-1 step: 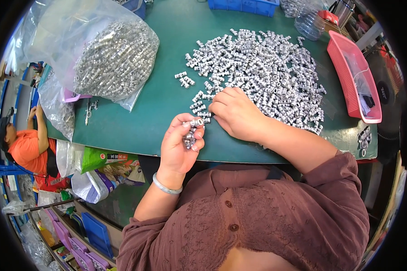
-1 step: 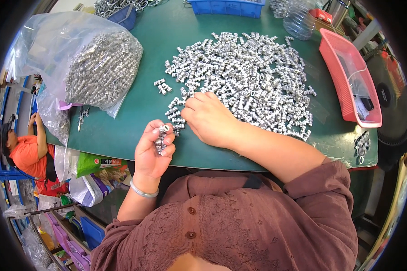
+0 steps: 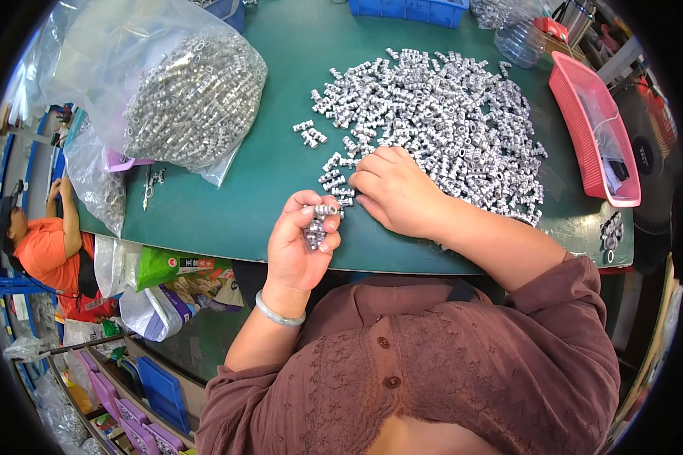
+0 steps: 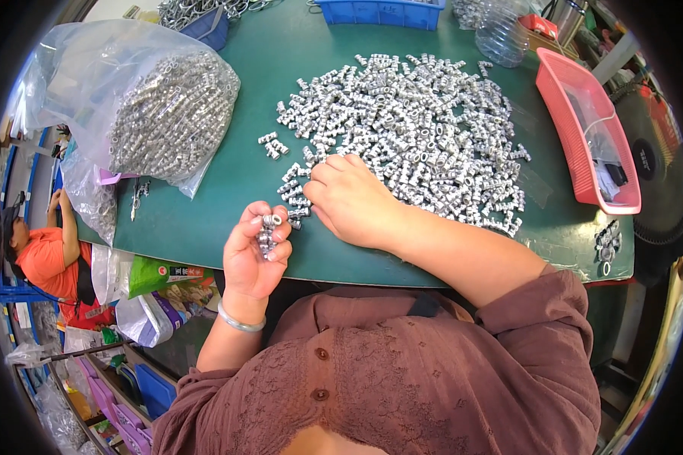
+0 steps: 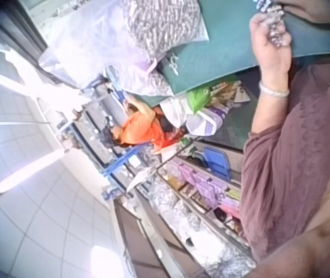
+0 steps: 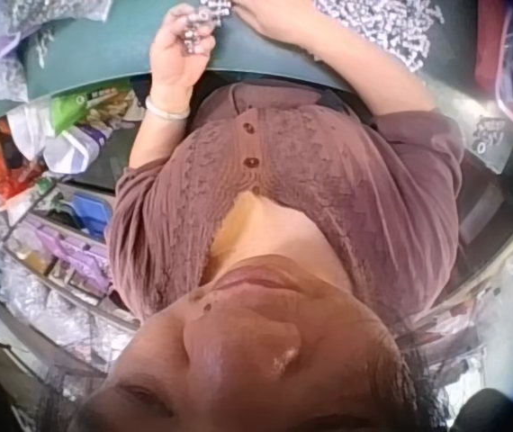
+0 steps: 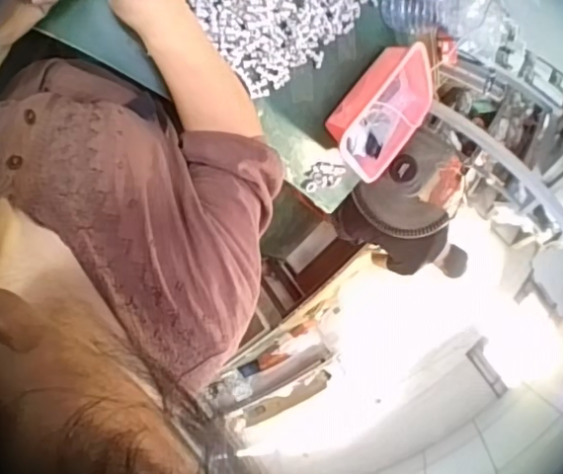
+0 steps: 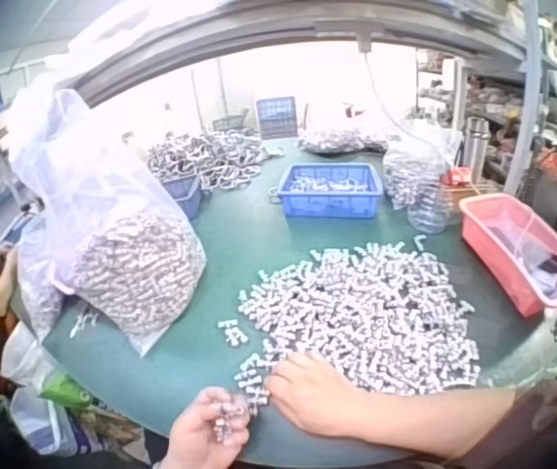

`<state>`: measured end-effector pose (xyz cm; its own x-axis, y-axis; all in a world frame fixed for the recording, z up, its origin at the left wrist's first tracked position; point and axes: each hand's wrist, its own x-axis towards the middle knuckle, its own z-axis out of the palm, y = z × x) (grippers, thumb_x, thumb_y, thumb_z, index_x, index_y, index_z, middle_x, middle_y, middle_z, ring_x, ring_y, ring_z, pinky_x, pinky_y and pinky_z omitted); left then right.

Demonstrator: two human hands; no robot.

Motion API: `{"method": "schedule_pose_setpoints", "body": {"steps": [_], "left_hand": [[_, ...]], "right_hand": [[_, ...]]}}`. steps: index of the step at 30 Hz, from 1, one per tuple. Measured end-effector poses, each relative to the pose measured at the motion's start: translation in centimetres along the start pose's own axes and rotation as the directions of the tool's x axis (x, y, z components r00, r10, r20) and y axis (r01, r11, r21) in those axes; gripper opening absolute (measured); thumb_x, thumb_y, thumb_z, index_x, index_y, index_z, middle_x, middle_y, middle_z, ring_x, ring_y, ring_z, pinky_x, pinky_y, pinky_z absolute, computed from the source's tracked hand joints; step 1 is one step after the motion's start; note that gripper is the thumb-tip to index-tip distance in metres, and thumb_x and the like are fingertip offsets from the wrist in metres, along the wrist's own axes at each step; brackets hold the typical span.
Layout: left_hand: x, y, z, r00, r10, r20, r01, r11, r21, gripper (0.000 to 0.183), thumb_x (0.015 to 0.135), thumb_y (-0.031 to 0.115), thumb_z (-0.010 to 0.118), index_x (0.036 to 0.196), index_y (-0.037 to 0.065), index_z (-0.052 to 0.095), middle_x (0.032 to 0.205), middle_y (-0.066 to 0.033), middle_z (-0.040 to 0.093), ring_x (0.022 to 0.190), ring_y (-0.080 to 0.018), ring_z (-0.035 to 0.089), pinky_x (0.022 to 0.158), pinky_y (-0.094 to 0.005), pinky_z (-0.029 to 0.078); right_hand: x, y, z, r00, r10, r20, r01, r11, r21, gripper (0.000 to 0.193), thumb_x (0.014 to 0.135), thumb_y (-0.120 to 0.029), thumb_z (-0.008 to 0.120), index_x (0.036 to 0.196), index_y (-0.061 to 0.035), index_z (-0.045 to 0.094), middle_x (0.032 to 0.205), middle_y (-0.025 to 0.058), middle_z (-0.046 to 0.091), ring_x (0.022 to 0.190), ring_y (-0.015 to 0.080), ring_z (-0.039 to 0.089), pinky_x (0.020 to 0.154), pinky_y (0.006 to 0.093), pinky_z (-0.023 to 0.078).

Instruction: The person assembles small metal components by linking the pieces together into chains by hand.

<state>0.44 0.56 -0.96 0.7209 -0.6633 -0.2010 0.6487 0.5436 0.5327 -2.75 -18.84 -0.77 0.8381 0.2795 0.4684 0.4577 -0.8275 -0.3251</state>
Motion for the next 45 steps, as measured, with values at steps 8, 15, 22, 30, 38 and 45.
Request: {"method": "schedule_pose_setpoints", "body": {"steps": [8,15,22,30,38,45], "left_hand": [[-0.2,0.8,-0.4,1.000,-0.027,0.011,0.028,0.993,-0.118,0.016,0.090,0.018,0.050,0.098,0.005,0.054,0.085,-0.0074,0.050,0.071,-0.0152,0.048,0.047,-0.0207,0.040],[-0.1,0.5,-0.3,1.000,0.007,-0.019,-0.007,1.000,-0.027,0.013,0.088,0.007,0.054,0.100,0.006,0.053,0.085,-0.0064,0.050,0.072,-0.0150,0.049,0.048,-0.0190,0.041],[0.0,0.6,0.1,0.983,0.066,-0.171,-0.060,0.997,0.044,0.015,0.084,0.001,0.057,0.098,0.005,0.056,0.087,-0.0086,0.058,0.075,-0.0181,0.058,0.052,-0.0225,0.045],[0.0,0.2,1.1,0.979,0.040,-0.198,0.015,0.963,0.268,0.016,0.088,0.009,0.057,0.104,0.005,0.057,0.079,-0.0046,0.054,0.066,-0.0120,0.052,0.046,-0.0176,0.036],[0.3,0.6,0.4,0.985,-0.073,-0.155,0.084,0.994,0.064,0.017,0.094,0.020,0.049,0.101,0.006,0.055,0.076,-0.0033,0.050,0.062,-0.0107,0.046,0.044,-0.0166,0.034],[0.1,0.8,-0.3,0.988,-0.140,-0.071,0.132,0.986,-0.102,0.016,0.093,0.020,0.049,0.094,0.006,0.055,0.078,-0.0055,0.053,0.064,-0.0142,0.048,0.047,-0.0196,0.037]], "right_hand": [[-0.3,0.4,0.2,0.998,0.001,0.058,-0.001,1.000,-0.008,0.017,0.071,-0.013,0.067,0.087,-0.0087,0.063,0.087,0.0040,0.052,0.087,0.0234,0.049,0.077,0.0360,0.037],[0.1,-0.3,-0.3,0.998,0.000,0.060,0.000,1.000,0.000,0.015,0.072,-0.014,0.067,0.086,-0.0089,0.064,0.085,0.0024,0.053,0.084,0.0226,0.050,0.077,0.0358,0.036],[0.1,0.1,0.2,1.000,0.030,-0.005,-0.030,0.998,0.063,0.009,0.074,-0.017,0.064,0.078,-0.0089,0.063,0.083,0.0040,0.054,0.088,0.0233,0.051,0.078,0.0368,0.036],[0.6,0.3,-1.0,0.998,0.061,0.029,-0.067,0.872,0.486,0.009,0.078,-0.013,0.060,0.085,-0.0076,0.062,0.083,0.0031,0.056,0.083,0.0218,0.054,0.078,0.0352,0.035],[0.2,-0.3,-0.5,0.991,-0.115,0.069,0.094,0.964,0.247,0.023,0.075,-0.027,0.068,0.090,-0.0099,0.062,0.088,0.0044,0.053,0.090,0.0239,0.051,0.080,0.0374,0.035],[0.0,-0.4,0.5,0.987,-0.098,0.130,0.097,0.995,0.012,0.022,0.073,-0.022,0.068,0.091,-0.0100,0.061,0.086,0.0041,0.051,0.084,0.0230,0.051,0.081,0.0362,0.036]]}}
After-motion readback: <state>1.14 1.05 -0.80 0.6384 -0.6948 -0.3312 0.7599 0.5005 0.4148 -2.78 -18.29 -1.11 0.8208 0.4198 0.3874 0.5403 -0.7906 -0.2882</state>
